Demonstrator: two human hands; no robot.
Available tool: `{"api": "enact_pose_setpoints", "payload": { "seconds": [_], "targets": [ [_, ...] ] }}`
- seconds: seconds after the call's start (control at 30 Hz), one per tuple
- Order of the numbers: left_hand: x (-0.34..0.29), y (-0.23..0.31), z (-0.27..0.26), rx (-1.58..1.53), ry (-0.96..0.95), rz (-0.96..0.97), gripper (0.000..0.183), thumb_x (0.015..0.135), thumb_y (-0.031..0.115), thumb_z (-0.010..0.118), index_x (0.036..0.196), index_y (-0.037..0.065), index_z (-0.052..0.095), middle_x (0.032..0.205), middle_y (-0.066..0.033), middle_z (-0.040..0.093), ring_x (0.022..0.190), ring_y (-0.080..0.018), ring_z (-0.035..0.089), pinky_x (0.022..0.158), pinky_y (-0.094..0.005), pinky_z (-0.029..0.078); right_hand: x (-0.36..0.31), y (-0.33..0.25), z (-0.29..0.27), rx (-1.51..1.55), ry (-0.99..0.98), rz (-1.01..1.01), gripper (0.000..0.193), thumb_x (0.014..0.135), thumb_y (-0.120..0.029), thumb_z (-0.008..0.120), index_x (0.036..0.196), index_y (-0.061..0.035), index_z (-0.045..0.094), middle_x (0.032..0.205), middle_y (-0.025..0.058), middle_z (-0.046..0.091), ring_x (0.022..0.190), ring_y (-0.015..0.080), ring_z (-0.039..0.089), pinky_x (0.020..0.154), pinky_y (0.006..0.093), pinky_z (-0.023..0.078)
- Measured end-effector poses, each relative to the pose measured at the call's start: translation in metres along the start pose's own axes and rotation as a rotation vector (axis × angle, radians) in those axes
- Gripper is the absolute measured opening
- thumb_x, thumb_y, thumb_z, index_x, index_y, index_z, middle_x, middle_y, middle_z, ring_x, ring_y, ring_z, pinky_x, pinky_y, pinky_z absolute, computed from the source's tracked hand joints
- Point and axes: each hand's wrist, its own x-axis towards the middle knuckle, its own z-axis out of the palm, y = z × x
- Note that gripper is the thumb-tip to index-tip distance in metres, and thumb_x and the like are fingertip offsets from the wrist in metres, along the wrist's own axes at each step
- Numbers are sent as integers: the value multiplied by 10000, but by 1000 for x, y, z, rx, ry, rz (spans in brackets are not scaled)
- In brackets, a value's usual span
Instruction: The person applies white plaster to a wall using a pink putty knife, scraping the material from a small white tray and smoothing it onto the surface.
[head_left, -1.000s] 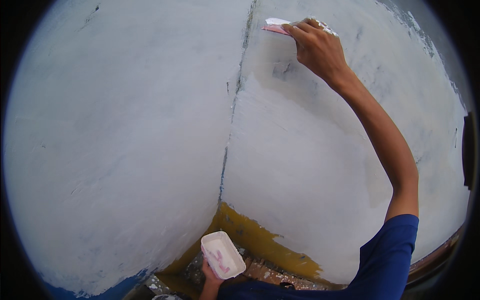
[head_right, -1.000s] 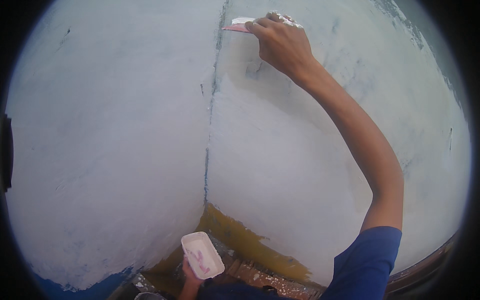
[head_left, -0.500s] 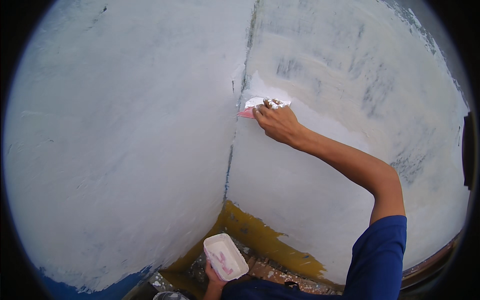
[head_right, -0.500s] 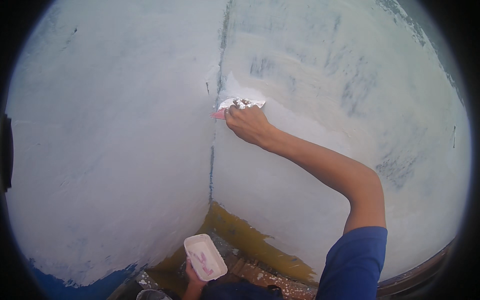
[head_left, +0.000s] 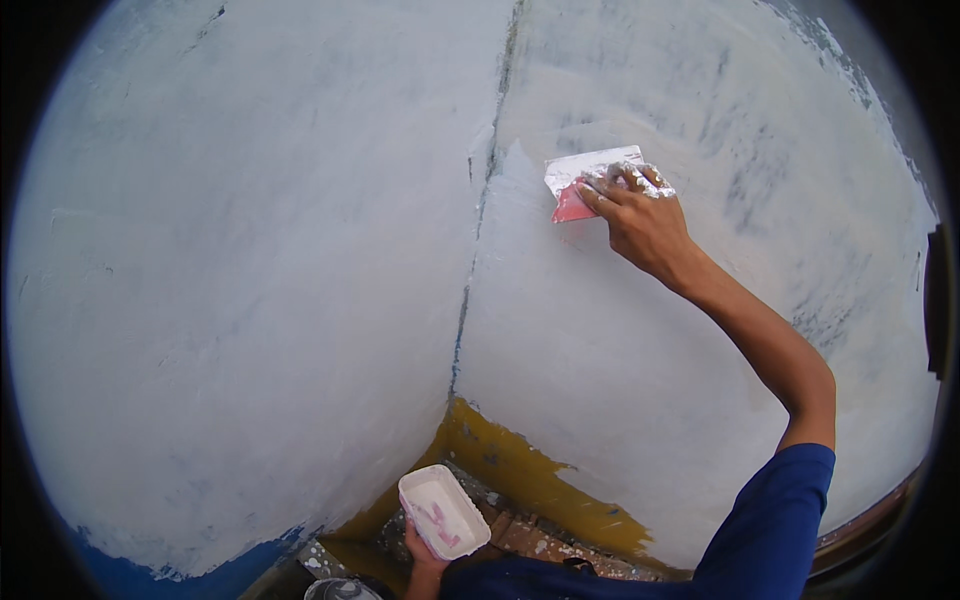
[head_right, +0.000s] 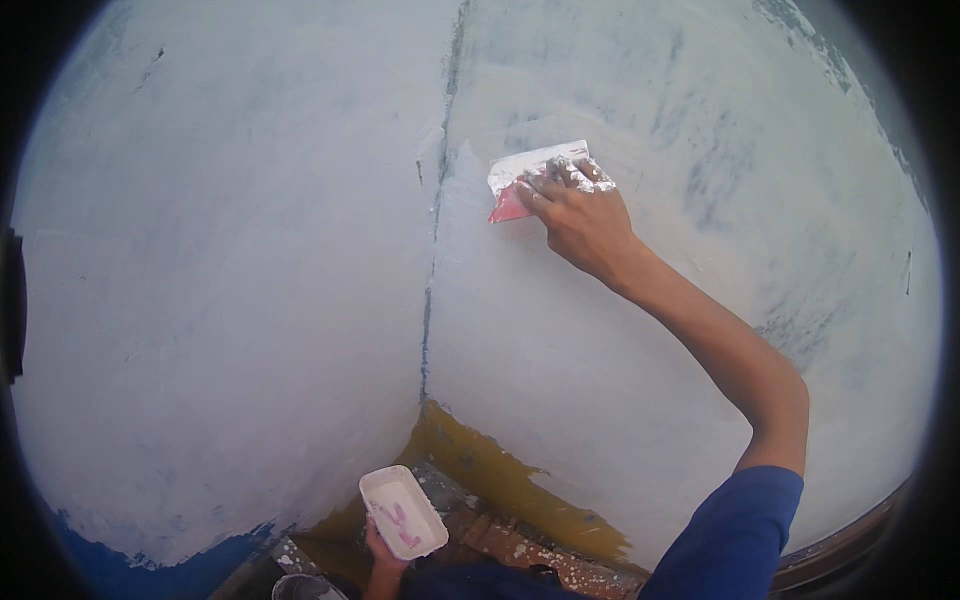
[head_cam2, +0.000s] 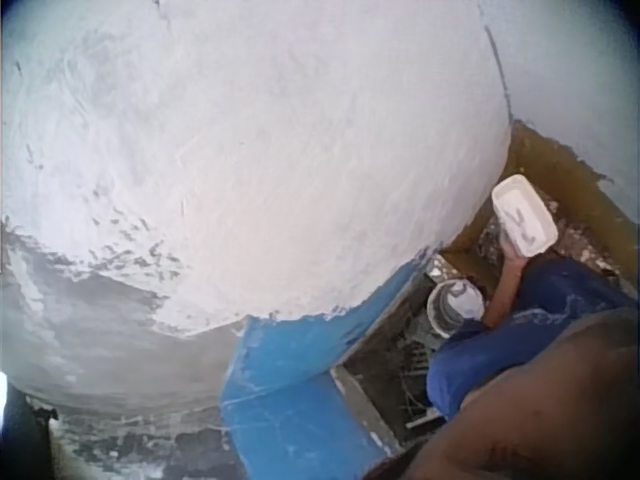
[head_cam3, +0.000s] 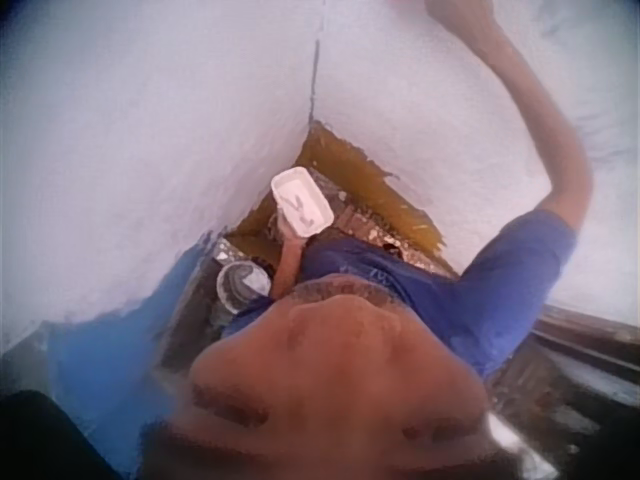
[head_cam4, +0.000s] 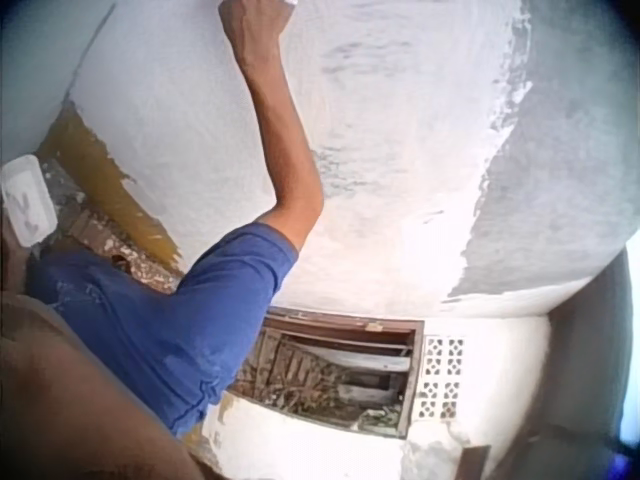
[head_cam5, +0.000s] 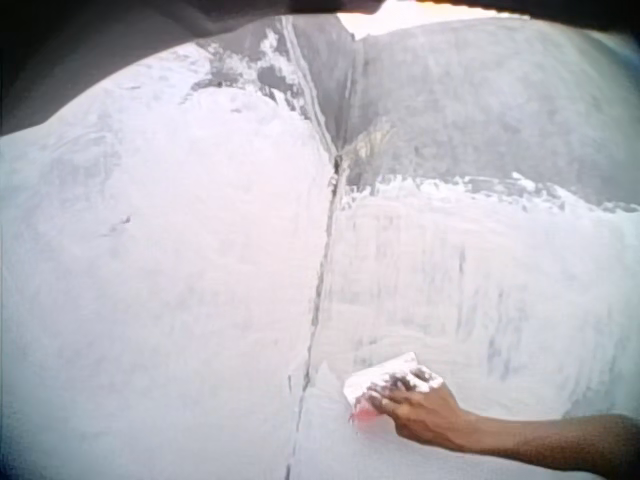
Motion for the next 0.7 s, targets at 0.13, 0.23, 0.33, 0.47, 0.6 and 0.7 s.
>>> {"api": "enact_pose_setpoints", "payload": {
  "seconds": [0.13,0.23,0.33,0.47,0.6,0.7],
  "targets": [
    [5,-3,-1,1,-3,-74,602,893,593,482,1435,351,386,1378,2,476,1320,-394,412,859,-696,468,53,41,-20,-56,289,92,414,742,28,595,1121,-110,687,1078,63,695,1054,250,647,888,388,517],
    [6,-7,7,221,8,-45,602,888,598,486,1432,361,387,1370,14,482,1316,-387,418,855,-688,467,73,45,-6,-178,258,163,405,772,36,605,1142,-101,697,1081,55,709,1013,229,645,807,350,538],
    [3,-12,28,246,30,-12,613,883,601,490,1435,355,385,1366,15,487,1309,-385,427,857,-675,463,55,11,30,-101,46,143,403,754,29,605,1150,-15,668,1098,128,677,1036,256,641,848,368,525],
    [0,-17,28,270,27,11,628,883,607,487,1443,345,378,1367,15,487,1307,-380,430,861,-665,458,-3,-46,64,31,-5,10,428,737,20,606,1164,26,643,1084,171,656,1068,297,631,874,394,509],
    [-4,-6,8,248,-6,21,642,888,606,476,1455,326,368,1375,10,480,1314,-377,424,896,-681,441,14,-50,37,122,-8,47,421,725,36,612,1139,-17,665,1070,120,673,1052,281,630,860,387,517],
    [-4,-7,11,257,-13,25,645,891,599,473,1461,319,361,1380,-1,475,1317,-387,418,925,-693,424,61,-3,1,-13,190,125,394,757,49,616,1115,-95,697,1075,57,697,1030,242,629,850,366,532]
  ]
}}
